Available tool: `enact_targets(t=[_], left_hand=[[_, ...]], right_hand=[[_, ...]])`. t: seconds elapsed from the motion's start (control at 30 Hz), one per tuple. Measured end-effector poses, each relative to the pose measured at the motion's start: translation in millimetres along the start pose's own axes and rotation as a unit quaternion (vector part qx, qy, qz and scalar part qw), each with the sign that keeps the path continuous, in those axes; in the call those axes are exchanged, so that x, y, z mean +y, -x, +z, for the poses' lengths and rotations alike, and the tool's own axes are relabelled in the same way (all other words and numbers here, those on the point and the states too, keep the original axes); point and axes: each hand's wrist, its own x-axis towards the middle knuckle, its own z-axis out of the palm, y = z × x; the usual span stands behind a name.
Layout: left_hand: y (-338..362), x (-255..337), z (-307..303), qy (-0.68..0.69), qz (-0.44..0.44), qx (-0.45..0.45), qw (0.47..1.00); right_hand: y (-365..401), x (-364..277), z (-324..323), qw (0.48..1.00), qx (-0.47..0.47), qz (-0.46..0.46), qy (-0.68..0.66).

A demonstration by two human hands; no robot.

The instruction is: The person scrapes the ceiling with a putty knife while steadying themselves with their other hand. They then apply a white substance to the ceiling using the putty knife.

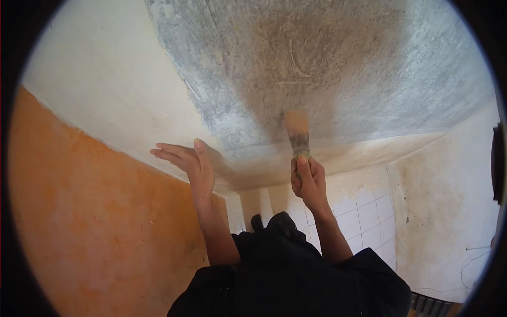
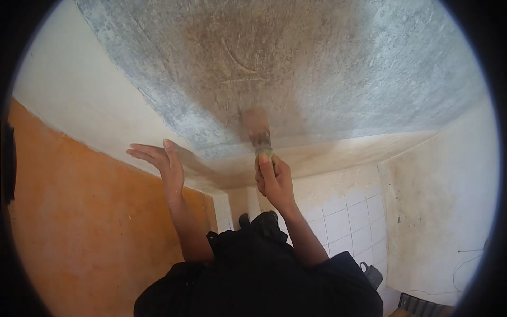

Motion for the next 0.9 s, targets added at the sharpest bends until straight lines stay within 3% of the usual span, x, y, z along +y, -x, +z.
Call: enact_targets(t=[0.07, 0.6, 0.9], left_hand=[[-3.1, -2.9, 1.3, 0.000, 0.004, 0.005, 1.000], [-5.3, -25.9, 14.5, -0.053, 0.036, 0.039, 0.997], [-5.7, -29.2, 16.5, -0.061, 0.047, 0.044, 0.996]], right_hand=[[1.1, 23.8, -13.7, 0.999, 0.001, 0.037, 0.002], [5.3, -0.9, -13.2, 0.996, 0.042, 0.059, 0.053], [0.3, 10.8, -8.8, 0.993, 0.060, 0.004, 0.105]])
